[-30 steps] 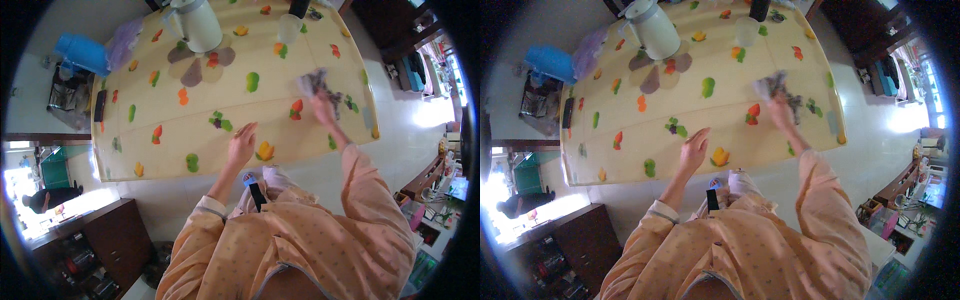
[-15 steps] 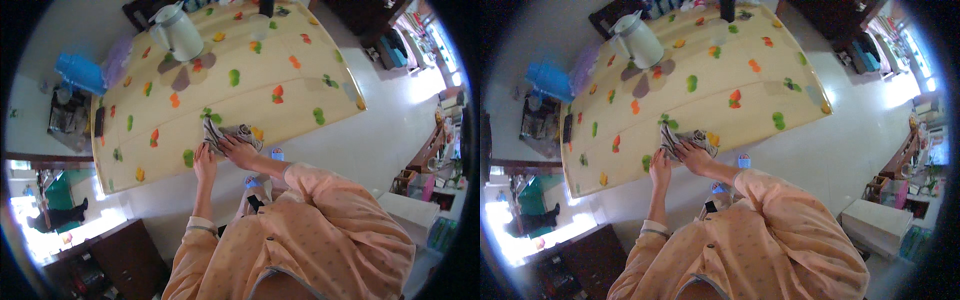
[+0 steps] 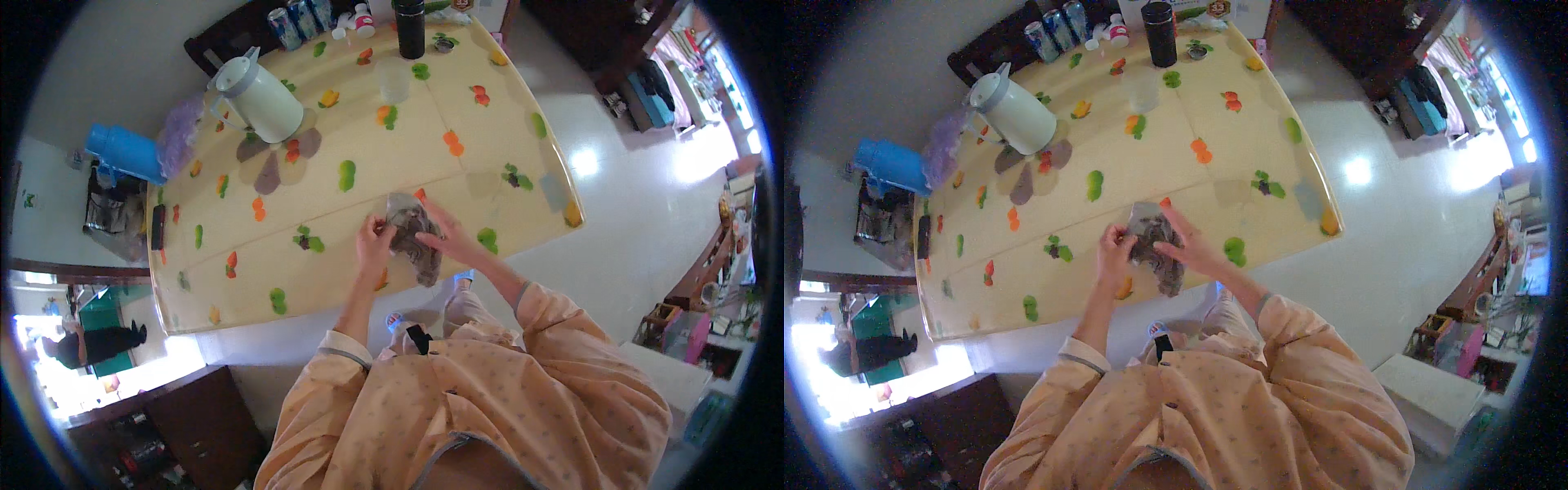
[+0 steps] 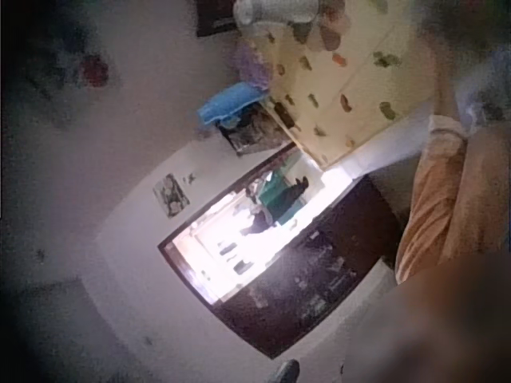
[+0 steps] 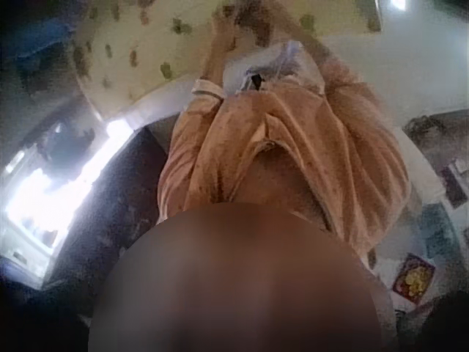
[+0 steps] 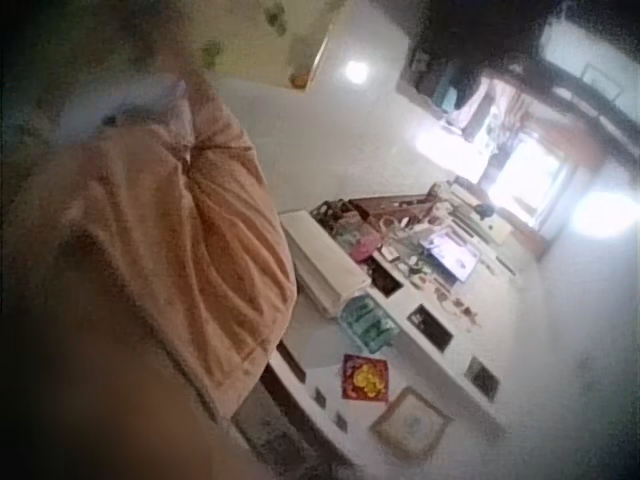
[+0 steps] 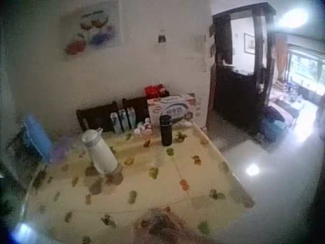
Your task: The person wipes a dining table with a cloth, moving a thermos and other items aside. They then wipe a standing fan and an air conditioner unit, and finally wipe a wooden shelf, moving a bowl of snacks and other items to reach the surface.
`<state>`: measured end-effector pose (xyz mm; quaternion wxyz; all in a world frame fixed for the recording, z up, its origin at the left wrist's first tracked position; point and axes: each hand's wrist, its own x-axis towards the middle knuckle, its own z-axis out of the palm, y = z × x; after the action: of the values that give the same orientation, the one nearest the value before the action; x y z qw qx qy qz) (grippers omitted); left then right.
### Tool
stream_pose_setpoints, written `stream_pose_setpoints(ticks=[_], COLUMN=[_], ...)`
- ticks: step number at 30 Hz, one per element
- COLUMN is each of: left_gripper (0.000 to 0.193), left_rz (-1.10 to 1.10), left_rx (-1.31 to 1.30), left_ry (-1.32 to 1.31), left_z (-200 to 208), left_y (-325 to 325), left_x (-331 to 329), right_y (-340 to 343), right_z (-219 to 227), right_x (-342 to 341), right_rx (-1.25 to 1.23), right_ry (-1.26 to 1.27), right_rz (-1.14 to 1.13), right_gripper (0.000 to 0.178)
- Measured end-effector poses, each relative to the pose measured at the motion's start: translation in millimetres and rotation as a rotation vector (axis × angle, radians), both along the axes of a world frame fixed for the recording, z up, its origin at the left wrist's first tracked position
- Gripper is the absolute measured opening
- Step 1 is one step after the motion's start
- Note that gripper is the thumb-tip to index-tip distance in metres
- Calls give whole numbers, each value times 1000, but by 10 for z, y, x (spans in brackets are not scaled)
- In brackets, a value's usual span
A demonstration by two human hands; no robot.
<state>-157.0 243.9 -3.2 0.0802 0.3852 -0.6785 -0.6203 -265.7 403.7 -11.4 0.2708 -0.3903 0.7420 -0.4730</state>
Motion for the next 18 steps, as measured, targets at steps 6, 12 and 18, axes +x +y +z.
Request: stream_pose_setpoints(ticks=[6, 12, 18], left_gripper=[21, 25, 26], left_rz=[-309, -287, -316], left_rx=[111, -119, -487], left_ry=[338, 499, 315], left_z=[930, 1726, 1970], left_y=[60, -136, -189], left_x=[-578, -754, -663], right_y=[-31, -178, -80], right_z=[336, 935, 1454], right_x=[-843, -1398, -1549], right_rx=[-338, -152, 29], right_ry=[-507, -711, -266], right_rz=[180, 446, 368], right_gripper=[84, 58, 42])
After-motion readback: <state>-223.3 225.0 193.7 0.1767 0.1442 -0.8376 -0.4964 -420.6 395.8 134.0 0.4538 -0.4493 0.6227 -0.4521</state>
